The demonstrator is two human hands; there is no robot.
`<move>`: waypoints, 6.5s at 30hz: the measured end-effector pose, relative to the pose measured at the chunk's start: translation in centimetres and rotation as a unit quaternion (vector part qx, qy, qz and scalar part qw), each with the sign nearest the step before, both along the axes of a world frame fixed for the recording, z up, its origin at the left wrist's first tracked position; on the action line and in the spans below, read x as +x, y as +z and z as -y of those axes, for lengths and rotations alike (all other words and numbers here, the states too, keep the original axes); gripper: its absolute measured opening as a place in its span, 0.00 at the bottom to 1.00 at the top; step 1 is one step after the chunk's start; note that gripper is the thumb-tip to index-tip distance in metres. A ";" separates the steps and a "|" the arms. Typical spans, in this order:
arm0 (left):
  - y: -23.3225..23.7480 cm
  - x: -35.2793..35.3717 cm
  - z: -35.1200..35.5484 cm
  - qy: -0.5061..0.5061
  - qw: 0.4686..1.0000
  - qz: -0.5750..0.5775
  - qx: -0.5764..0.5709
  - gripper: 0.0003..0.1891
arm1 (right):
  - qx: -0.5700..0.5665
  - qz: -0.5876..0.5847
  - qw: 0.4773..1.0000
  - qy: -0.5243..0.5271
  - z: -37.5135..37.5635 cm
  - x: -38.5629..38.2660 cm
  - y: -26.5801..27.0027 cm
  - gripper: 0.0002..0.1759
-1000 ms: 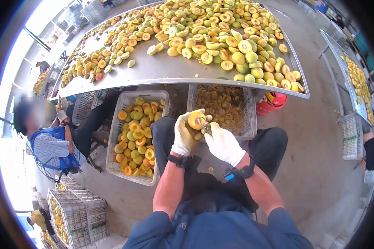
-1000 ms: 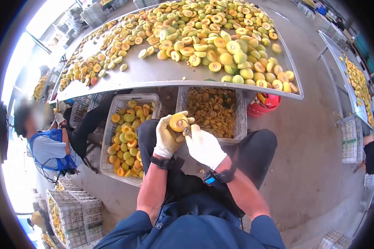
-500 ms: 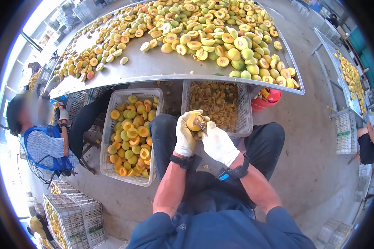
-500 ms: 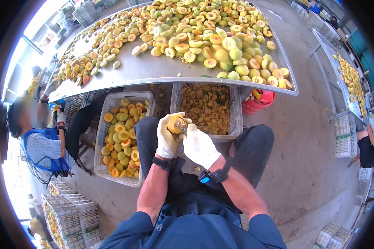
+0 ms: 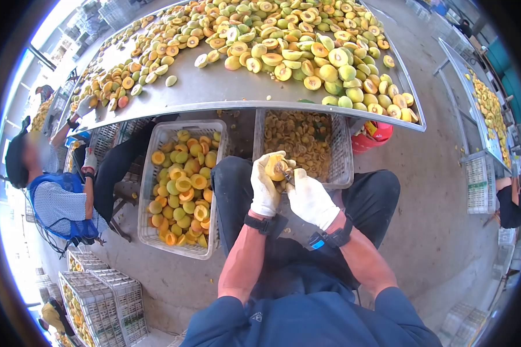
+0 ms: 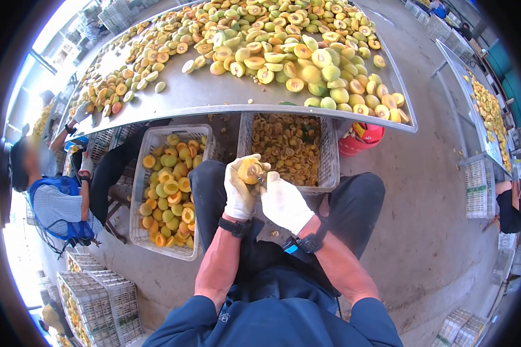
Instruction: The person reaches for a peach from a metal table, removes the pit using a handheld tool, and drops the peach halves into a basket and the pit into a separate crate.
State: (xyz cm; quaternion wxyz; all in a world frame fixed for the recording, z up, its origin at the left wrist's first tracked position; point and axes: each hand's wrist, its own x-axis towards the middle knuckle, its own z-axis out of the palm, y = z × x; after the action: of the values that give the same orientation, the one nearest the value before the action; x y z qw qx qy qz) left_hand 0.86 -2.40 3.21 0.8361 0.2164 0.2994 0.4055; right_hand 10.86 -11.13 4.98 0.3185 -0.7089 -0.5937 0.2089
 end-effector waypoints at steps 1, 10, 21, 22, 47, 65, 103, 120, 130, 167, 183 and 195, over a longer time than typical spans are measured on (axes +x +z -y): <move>-0.2 -0.1 -0.1 -0.012 1.000 0.003 0.002 0.26 | -0.007 0.007 1.000 0.004 0.0 0.0 0.0 0.14; -0.4 0.0 0.2 0.013 0.995 0.005 0.104 0.23 | 0.043 -0.017 0.998 -0.032 -0.3 -1.5 -0.7 0.14; -0.2 -0.6 0.3 0.015 0.987 -0.011 0.160 0.22 | -0.003 -0.055 0.998 0.011 -0.5 -1.3 0.4 0.16; -0.1 -0.7 0.3 0.007 0.986 -0.011 0.167 0.22 | -0.016 -0.065 0.998 0.020 -0.4 -1.1 0.4 0.16; -1.5 -0.6 -0.3 -0.113 0.927 -0.209 0.292 0.06 | -0.277 -0.497 0.821 0.045 1.5 0.4 3.2 0.07; 0.6 0.5 0.0 -0.146 0.921 -0.168 0.319 0.19 | -0.263 -0.731 0.622 0.101 2.8 3.6 3.1 0.03; -1.3 4.9 -2.4 -0.213 0.927 -0.162 0.264 0.15 | -0.200 -0.927 0.262 0.177 1.7 6.7 -2.9 0.14; -2.1 8.8 -3.1 -0.076 0.904 -0.348 0.235 0.19 | -0.145 -0.933 0.312 0.102 -0.6 8.2 -3.4 0.12; -0.3 8.5 -5.1 -0.081 0.968 -0.211 0.111 0.19 | -0.114 -0.931 0.324 0.121 -2.4 7.5 -2.3 0.14; 4.3 -17.0 -16.4 -0.023 0.313 -0.864 0.393 0.22 | -0.201 0.165 0.959 0.112 -3.2 10.6 -2.8 0.25; 3.2 9.8 -36.5 -0.110 0.477 -0.783 0.384 0.26 | -0.179 0.171 0.957 0.153 -5.4 7.6 -1.7 0.27; 3.0 8.3 -36.0 -0.248 0.424 -0.737 0.465 0.23 | -0.207 0.171 0.948 0.173 -5.1 7.0 -2.3 0.27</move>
State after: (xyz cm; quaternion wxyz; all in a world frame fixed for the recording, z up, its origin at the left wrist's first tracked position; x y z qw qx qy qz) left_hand 9.14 33.57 6.20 0.1338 0.8534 0.5007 -0.0558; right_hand 17.89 -6.01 2.70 0.0180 -0.6708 -0.6963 0.2546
